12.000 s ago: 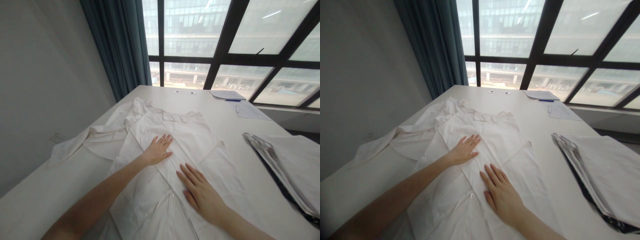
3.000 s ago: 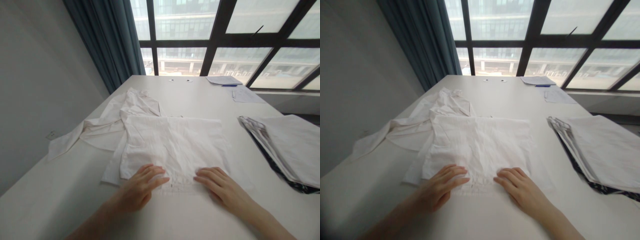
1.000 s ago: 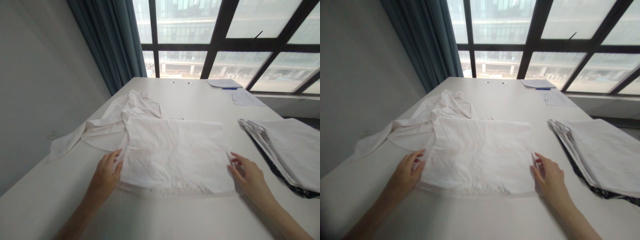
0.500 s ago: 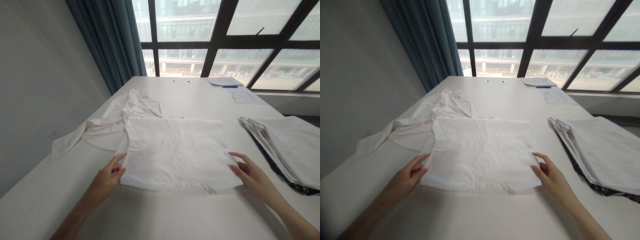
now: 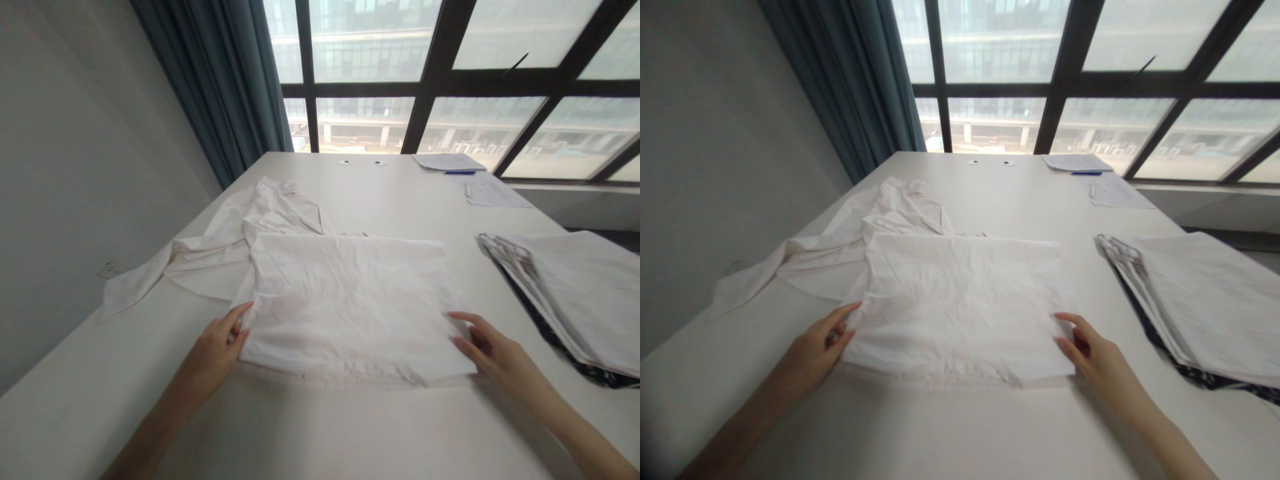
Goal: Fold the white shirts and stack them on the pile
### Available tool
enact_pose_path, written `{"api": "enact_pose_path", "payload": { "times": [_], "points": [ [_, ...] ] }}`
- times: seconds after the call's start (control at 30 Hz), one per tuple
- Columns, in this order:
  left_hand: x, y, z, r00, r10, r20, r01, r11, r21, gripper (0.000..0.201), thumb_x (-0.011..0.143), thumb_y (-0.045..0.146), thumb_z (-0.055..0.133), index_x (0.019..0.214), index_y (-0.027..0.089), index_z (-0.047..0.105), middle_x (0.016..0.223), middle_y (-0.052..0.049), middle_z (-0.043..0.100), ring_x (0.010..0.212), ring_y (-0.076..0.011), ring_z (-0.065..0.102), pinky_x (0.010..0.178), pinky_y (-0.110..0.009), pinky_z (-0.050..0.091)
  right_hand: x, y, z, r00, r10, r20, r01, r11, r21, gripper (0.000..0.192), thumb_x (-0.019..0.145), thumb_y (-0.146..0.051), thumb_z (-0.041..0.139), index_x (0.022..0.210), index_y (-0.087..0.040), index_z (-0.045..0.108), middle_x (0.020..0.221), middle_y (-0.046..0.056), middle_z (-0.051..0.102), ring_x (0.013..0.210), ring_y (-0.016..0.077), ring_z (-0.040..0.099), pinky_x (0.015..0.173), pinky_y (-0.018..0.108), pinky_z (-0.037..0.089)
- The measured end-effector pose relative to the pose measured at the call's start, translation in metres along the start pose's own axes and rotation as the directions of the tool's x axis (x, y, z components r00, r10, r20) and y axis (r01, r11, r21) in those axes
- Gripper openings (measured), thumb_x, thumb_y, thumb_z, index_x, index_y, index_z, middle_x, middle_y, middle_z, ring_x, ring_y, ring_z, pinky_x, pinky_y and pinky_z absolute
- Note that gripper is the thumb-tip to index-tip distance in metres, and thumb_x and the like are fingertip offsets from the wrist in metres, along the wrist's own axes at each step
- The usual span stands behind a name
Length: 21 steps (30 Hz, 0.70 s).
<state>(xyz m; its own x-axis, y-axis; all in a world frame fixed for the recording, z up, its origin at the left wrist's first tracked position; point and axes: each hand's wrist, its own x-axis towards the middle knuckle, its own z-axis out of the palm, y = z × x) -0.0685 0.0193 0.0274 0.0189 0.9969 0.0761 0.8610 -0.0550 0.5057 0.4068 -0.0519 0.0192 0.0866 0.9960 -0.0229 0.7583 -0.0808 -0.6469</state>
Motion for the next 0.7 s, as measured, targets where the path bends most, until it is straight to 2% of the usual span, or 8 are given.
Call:
{"api": "enact_pose_path", "payload": {
  "times": [0.1, 0.2, 0.3, 0.37, 0.43, 0.5, 0.6, 0.7],
  "points": [
    [0.007, -0.001, -0.004, 0.998, -0.047, 0.042, 0.049, 0.998, -0.046, 0.053, 0.077, 0.045, 0.049, 0.122, 0.02, 0.061, 0.075, 0.0, 0.063, 0.058, -0.0155, 0.059, 0.062, -0.027, 0.051, 0.002, 0.001, -0.002, 1.0, -0.005, 0.028, 0.007, 0.998, -0.062, 0.044, 0.088, -0.054, 0.049, 0.117, -0.023, 0.056, 0.057, -0.006, 0.043, 0.048, 0.0136, 0.043, 0.047, 0.026, 0.036],
    [0.029, -0.004, -0.004, 0.998, -0.067, 0.015, 0.068, 0.99, -0.127, 0.055, 0.077, 0.046, 0.049, 0.122, 0.018, 0.059, 0.093, -0.005, 0.069, 0.07, -0.0182, 0.064, 0.065, -0.028, 0.053, 0.011, 0.003, -0.004, 0.999, -0.053, 0.009, 0.054, 0.988, -0.148, 0.04, 0.089, -0.051, 0.048, 0.116, -0.022, 0.056, 0.061, -0.004, 0.049, 0.05, 0.0148, 0.047, 0.05, 0.027, 0.04],
    [0.061, -0.005, -0.001, 0.997, -0.08, 0.017, 0.082, 0.975, -0.209, 0.055, 0.078, 0.045, 0.051, 0.124, 0.015, 0.056, 0.114, -0.012, 0.064, 0.077, -0.0193, 0.066, 0.07, -0.032, 0.055, 0.031, -0.004, -0.006, 0.968, -0.237, -0.088, 0.207, 0.942, -0.264, 0.038, 0.092, -0.045, 0.046, 0.118, -0.019, 0.057, 0.078, 0.004, 0.056, 0.068, 0.0201, 0.056, 0.066, 0.034, 0.048],
    [0.083, 0.002, 0.002, 0.997, -0.059, -0.056, 0.049, 0.986, -0.158, 0.052, 0.08, 0.037, 0.052, 0.125, 0.01, 0.055, 0.119, -0.017, 0.059, 0.082, -0.0208, 0.066, 0.078, -0.036, 0.055, 0.047, -0.017, -0.006, 0.921, -0.371, -0.119, 0.315, 0.889, -0.332, 0.037, 0.093, -0.04, 0.046, 0.12, -0.018, 0.056, 0.093, 0.01, 0.059, 0.086, 0.0249, 0.059, 0.08, 0.041, 0.049],
    [0.098, 0.018, 0.006, 0.976, 0.074, -0.207, -0.068, 0.997, 0.035, 0.046, 0.082, 0.028, 0.052, 0.123, 0.009, 0.057, 0.123, -0.019, 0.053, 0.097, -0.0256, 0.062, 0.092, -0.043, 0.05, 0.065, -0.037, -0.002, 0.888, -0.45, -0.099, 0.386, 0.844, -0.371, 0.036, 0.094, -0.035, 0.045, 0.124, -0.018, 0.055, 0.106, 0.013, 0.058, 0.099, 0.0276, 0.057, 0.088, 0.045, 0.047],
    [0.106, 0.043, 0.015, 0.929, 0.283, -0.238, -0.23, 0.947, 0.225, 0.038, 0.085, 0.023, 0.05, 0.12, 0.011, 0.06, 0.123, -0.018, 0.051, 0.111, -0.0298, 0.055, 0.101, -0.048, 0.043, 0.084, -0.058, 0.007, 0.869, -0.491, -0.056, 0.434, 0.814, -0.387, 0.035, 0.095, -0.031, 0.044, 0.126, -0.02, 0.053, 0.115, 0.014, 0.057, 0.106, 0.0285, 0.055, 0.092, 0.047, 0.046],
    [0.106, 0.085, 0.043, 0.852, 0.511, -0.112, -0.467, 0.84, 0.277, 0.034, 0.088, 0.017, 0.048, 0.121, 0.014, 0.06, 0.122, -0.014, 0.053, 0.116, -0.027, 0.051, 0.102, -0.043, 0.042, 0.113, -0.084, 0.031, 0.839, -0.544, -0.019, 0.498, 0.78, -0.379, 0.035, 0.094, -0.025, 0.045, 0.127, -0.018, 0.053, 0.125, 0.015, 0.055, 0.115, 0.0292, 0.053, 0.095, 0.047, 0.045],
    [0.101, 0.11, 0.08, 0.78, 0.623, 0.048, -0.609, 0.741, 0.284, 0.04, 0.092, 0.024, 0.051, 0.131, 0.017, 0.053, 0.141, -0.015, 0.046, 0.131, -0.027, 0.041, 0.108, -0.043, 0.037, 0.137, -0.092, 0.061, 0.813, -0.582, 0.0, 0.545, 0.761, -0.352, 0.034, 0.093, -0.019, 0.043, 0.125, -0.016, 0.055, 0.129, 0.015, 0.055, 0.122, 0.0268, 0.05, 0.101, 0.045, 0.042]
  ]
}}
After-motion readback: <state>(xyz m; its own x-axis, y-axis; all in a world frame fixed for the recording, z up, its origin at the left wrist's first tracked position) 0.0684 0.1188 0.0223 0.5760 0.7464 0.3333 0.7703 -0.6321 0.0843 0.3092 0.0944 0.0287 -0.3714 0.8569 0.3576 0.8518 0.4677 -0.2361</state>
